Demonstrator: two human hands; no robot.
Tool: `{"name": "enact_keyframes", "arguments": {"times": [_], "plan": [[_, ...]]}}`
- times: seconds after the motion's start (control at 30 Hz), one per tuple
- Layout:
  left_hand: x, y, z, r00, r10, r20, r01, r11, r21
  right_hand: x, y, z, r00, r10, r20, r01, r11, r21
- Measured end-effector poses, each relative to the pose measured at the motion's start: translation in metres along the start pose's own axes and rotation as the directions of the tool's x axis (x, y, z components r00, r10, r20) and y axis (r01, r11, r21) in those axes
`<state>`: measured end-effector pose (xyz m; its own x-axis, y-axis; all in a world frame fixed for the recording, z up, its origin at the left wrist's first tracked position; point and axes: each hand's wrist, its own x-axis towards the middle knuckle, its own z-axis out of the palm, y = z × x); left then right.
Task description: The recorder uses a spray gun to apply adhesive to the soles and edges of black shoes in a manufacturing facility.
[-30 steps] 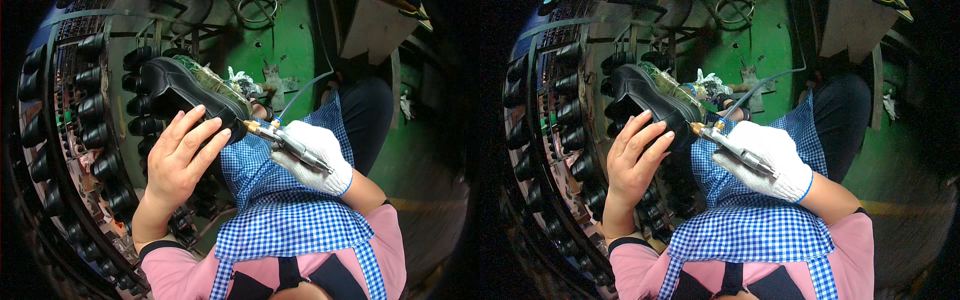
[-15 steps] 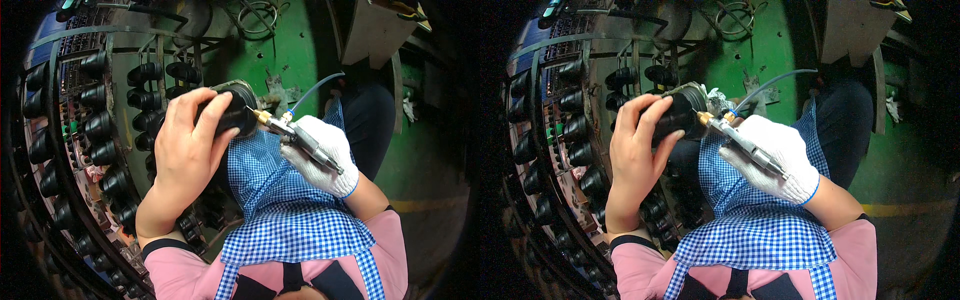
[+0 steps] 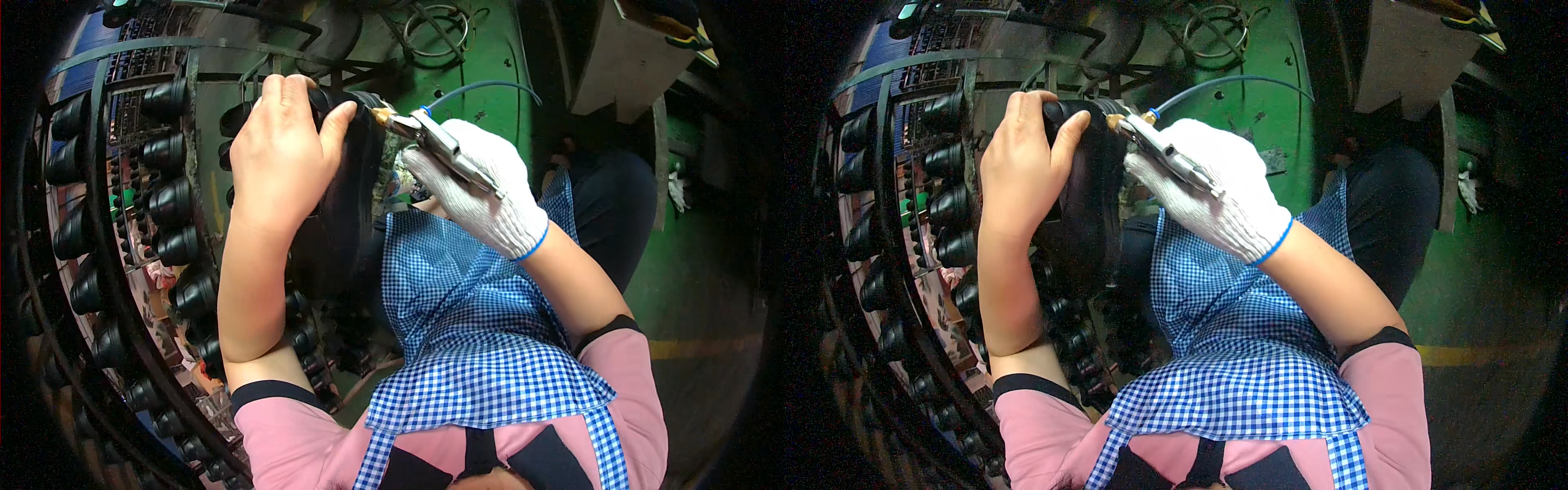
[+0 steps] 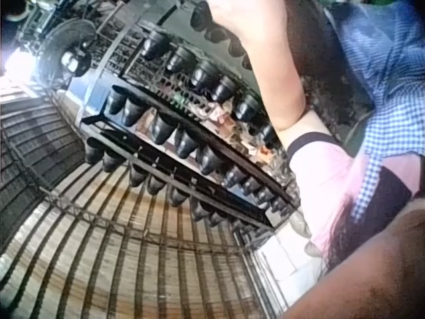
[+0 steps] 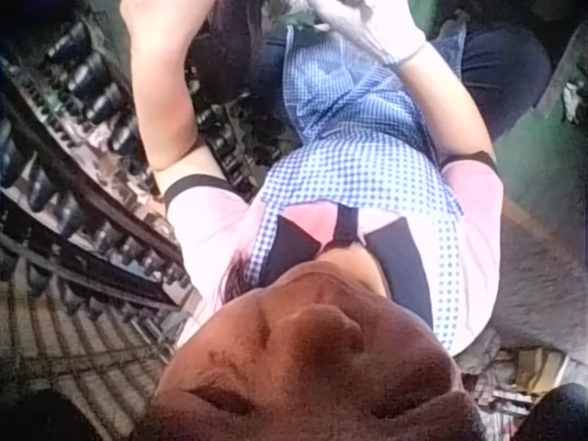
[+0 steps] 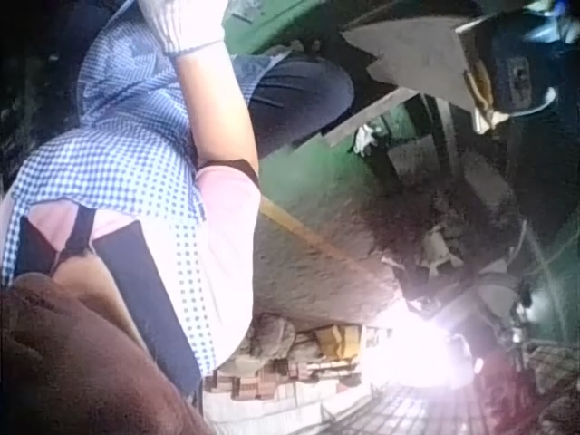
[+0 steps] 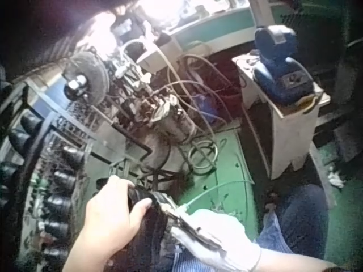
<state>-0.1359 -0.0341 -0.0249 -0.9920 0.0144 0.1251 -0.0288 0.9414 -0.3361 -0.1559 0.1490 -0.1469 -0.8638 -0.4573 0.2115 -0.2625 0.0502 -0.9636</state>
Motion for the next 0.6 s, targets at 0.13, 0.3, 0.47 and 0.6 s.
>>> {"name": "enact_keyframes", "arguments": {"times": [0.13,0.3,0.47,0.6], "plan": [[0.002,-0.013,0.007,0.997,-0.065,0.035,0.065,0.998,0.011,0.001,0.002,0.013,0.998,-0.062,-0.004,0.062,0.998,-0.007],[0.003,-0.024,0.009,0.982,-0.164,0.09,0.166,0.986,-0.008,-0.009,0.002,0.026,0.992,-0.112,-0.052,0.112,0.994,-0.003],[0.0,-0.035,0.008,0.942,-0.296,0.156,0.312,0.945,-0.097,-0.027,-0.002,0.033,0.975,-0.207,-0.077,0.204,0.978,-0.042],[-0.027,-0.033,-0.008,0.809,-0.514,0.285,0.571,0.57,-0.591,-0.04,-0.002,0.029,0.98,-0.193,-0.048,0.195,0.98,0.03]]}}
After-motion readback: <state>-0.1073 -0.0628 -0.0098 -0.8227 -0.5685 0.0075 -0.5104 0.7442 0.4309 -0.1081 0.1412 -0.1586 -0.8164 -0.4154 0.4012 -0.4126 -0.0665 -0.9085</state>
